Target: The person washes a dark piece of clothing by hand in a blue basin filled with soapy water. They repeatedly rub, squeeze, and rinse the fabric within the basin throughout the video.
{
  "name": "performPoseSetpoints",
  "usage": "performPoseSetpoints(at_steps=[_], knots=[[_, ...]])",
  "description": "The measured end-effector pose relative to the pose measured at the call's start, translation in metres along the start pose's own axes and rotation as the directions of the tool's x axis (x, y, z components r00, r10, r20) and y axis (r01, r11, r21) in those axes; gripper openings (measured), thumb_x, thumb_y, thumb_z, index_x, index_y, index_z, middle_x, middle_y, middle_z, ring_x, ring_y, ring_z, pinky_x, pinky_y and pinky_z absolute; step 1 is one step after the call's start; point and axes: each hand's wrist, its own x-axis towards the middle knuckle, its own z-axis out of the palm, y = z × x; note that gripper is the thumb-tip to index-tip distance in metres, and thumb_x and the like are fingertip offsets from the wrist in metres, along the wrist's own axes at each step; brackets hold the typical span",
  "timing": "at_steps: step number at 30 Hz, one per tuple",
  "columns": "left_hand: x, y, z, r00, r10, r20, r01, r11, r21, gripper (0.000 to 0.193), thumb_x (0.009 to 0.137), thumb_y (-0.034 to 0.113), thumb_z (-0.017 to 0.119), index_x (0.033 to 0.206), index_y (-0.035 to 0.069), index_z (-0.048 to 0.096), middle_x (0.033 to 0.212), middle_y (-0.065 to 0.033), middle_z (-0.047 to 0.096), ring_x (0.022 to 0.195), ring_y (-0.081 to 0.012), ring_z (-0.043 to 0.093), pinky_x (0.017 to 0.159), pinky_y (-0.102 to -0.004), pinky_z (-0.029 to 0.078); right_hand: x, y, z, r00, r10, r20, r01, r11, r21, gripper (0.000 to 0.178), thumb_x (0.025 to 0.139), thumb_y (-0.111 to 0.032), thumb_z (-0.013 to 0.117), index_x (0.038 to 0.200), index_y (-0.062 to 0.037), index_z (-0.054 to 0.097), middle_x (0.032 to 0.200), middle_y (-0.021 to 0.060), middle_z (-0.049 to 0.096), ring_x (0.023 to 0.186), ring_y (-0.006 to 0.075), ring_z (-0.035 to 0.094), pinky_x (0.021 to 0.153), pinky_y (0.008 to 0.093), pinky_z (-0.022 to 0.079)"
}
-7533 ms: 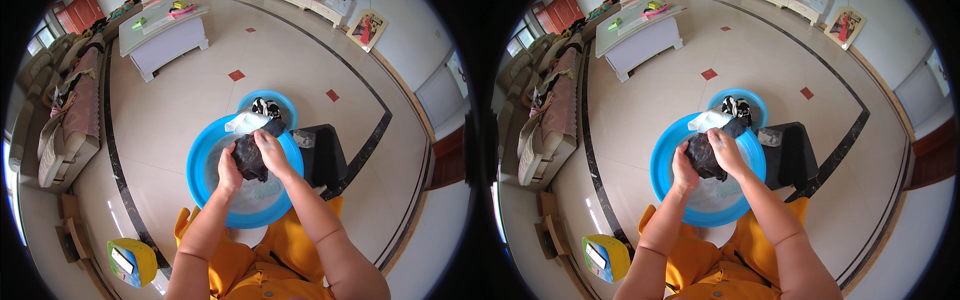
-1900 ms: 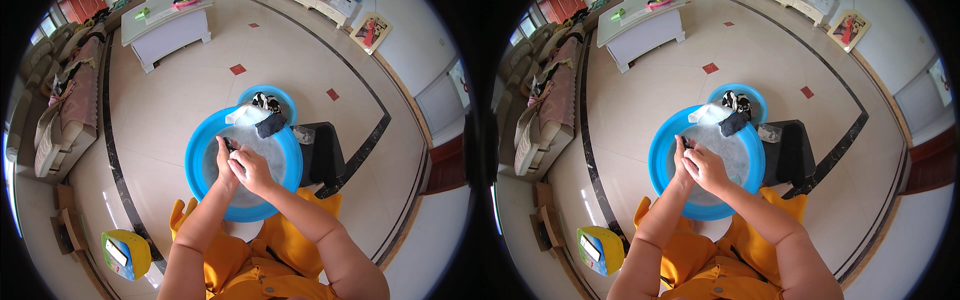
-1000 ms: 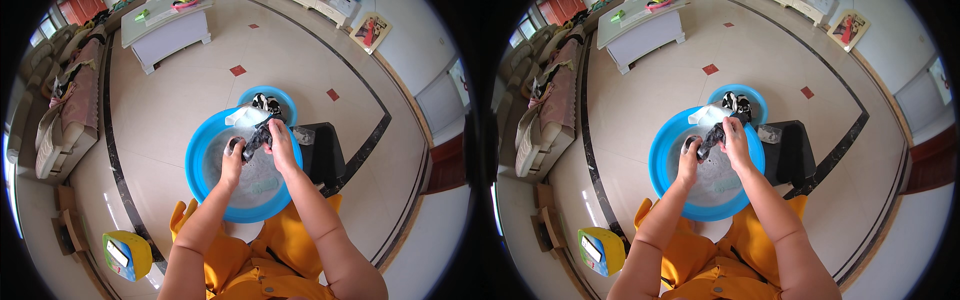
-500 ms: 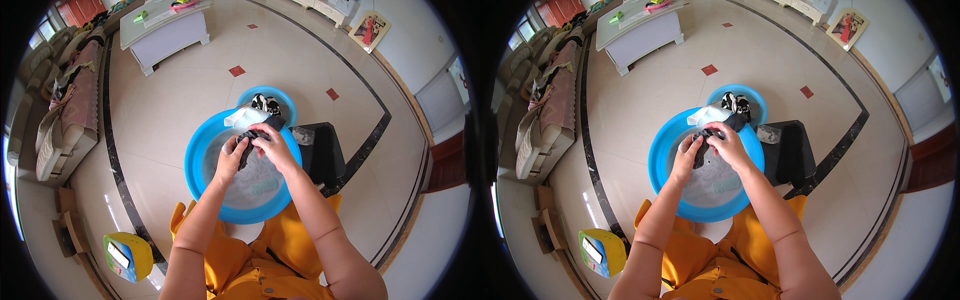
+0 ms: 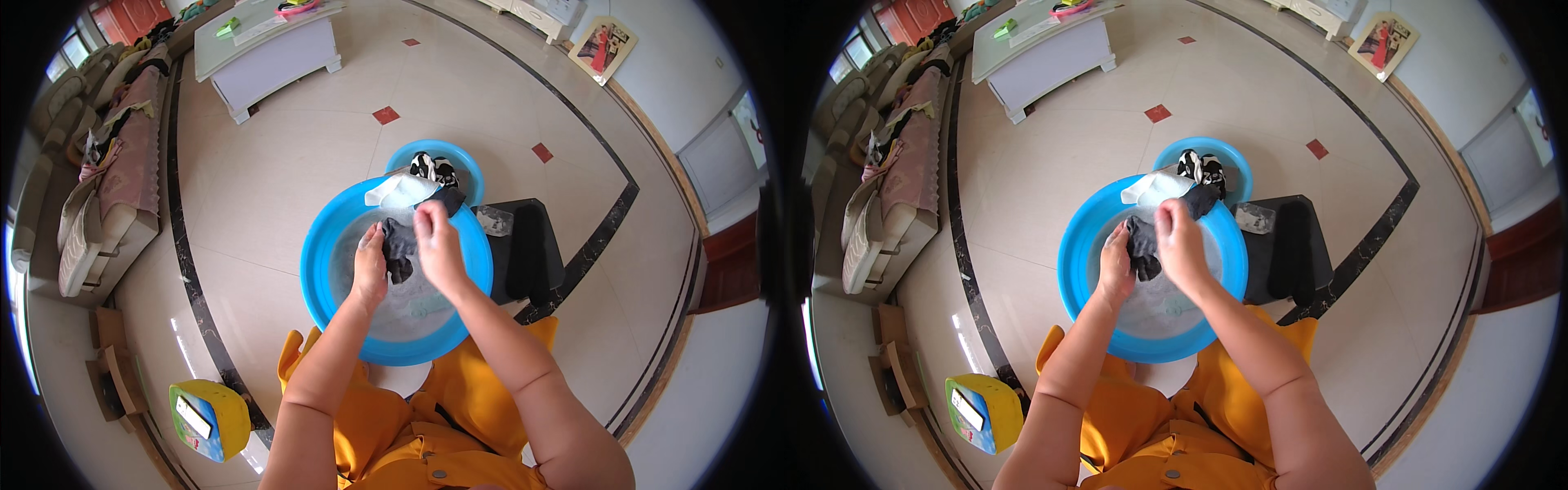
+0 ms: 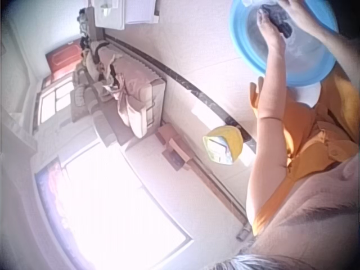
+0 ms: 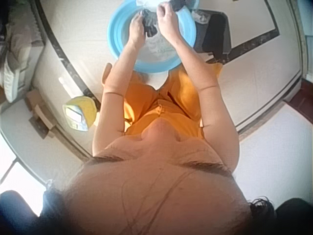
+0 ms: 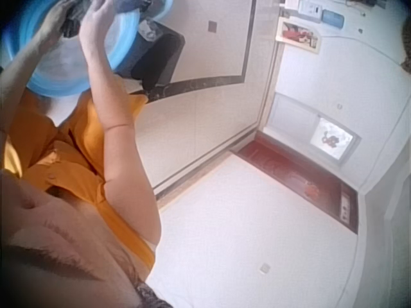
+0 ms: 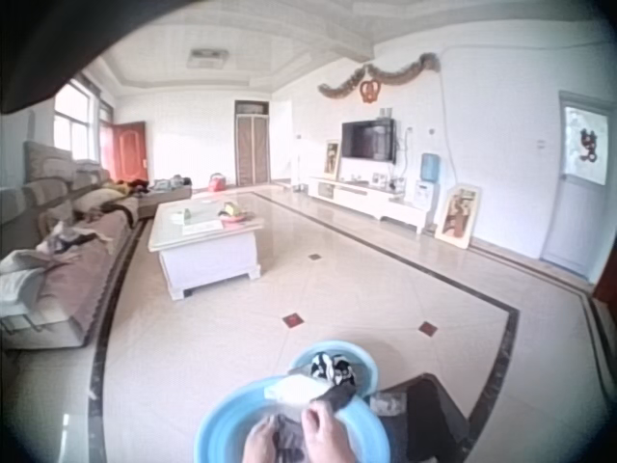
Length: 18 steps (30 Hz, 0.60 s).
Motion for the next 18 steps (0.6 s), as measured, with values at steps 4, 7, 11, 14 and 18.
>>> performPoseSetpoints(at_steps=[4,7,11,14,18], knots=[[-0.004,-0.005,-0.009,0.996,-0.076,-0.046,0.074,0.996,-0.041,0.029,0.097,0.034,0.042,0.086,0.010,0.054,0.075,0.0006,0.052,0.070,-0.0107,0.050,0.064,-0.0263,0.043,-0.027,-0.017,0.014,0.948,-0.249,0.197,0.254,0.967,-0.002,0.021,0.083,-0.015,0.064,0.093,-0.0067,0.048,0.073,0.0118,0.061,0.065,0.0294,0.062,0.055,0.0369,0.048],[-0.009,-0.005,-0.001,0.997,0.020,0.072,-0.019,1.000,-0.016,0.035,0.096,0.040,0.043,0.080,0.010,0.052,0.067,0.0019,0.045,0.062,-0.0090,0.044,0.057,-0.0251,0.041,-0.030,-0.009,0.016,0.910,-0.362,0.202,0.386,0.917,-0.096,0.022,0.081,-0.012,0.066,0.093,-0.0073,0.047,0.071,0.0100,0.062,0.061,0.0289,0.062,0.051,0.0355,0.048],[-0.022,-0.011,0.008,0.994,0.107,0.032,-0.112,0.947,0.301,0.034,0.098,0.025,0.036,0.102,0.000,0.059,0.088,-0.0039,0.059,0.081,-0.0106,0.053,0.073,-0.0265,0.045,-0.018,-0.003,0.013,0.935,-0.335,0.116,0.351,0.921,-0.170,0.023,0.081,-0.007,0.065,0.095,-0.0055,0.046,0.069,0.0109,0.062,0.059,0.0296,0.063,0.050,0.0356,0.048],[-0.023,-0.013,0.013,0.995,0.067,0.080,-0.086,0.961,0.265,0.035,0.098,0.027,0.037,0.097,0.000,0.059,0.085,-0.0016,0.059,0.075,-0.0076,0.051,0.068,-0.0247,0.043,-0.007,-0.001,0.007,0.993,-0.111,0.028,0.113,0.987,-0.115,0.019,0.086,-0.008,0.060,0.097,-0.0052,0.045,0.072,0.0145,0.061,0.064,0.0324,0.063,0.052,0.0366,0.046],[-0.024,-0.019,0.010,0.997,0.038,0.063,-0.054,0.960,0.276,0.032,0.097,0.027,0.043,0.094,0.000,0.059,0.080,0.0004,0.058,0.068,-0.0054,0.048,0.062,-0.0232,0.042,0.003,0.008,0.004,1.000,-0.015,0.014,0.016,0.995,-0.097,0.017,0.089,-0.011,0.056,0.099,-0.0045,0.045,0.076,0.0160,0.061,0.069,0.0337,0.063,0.056,0.0387,0.047]])
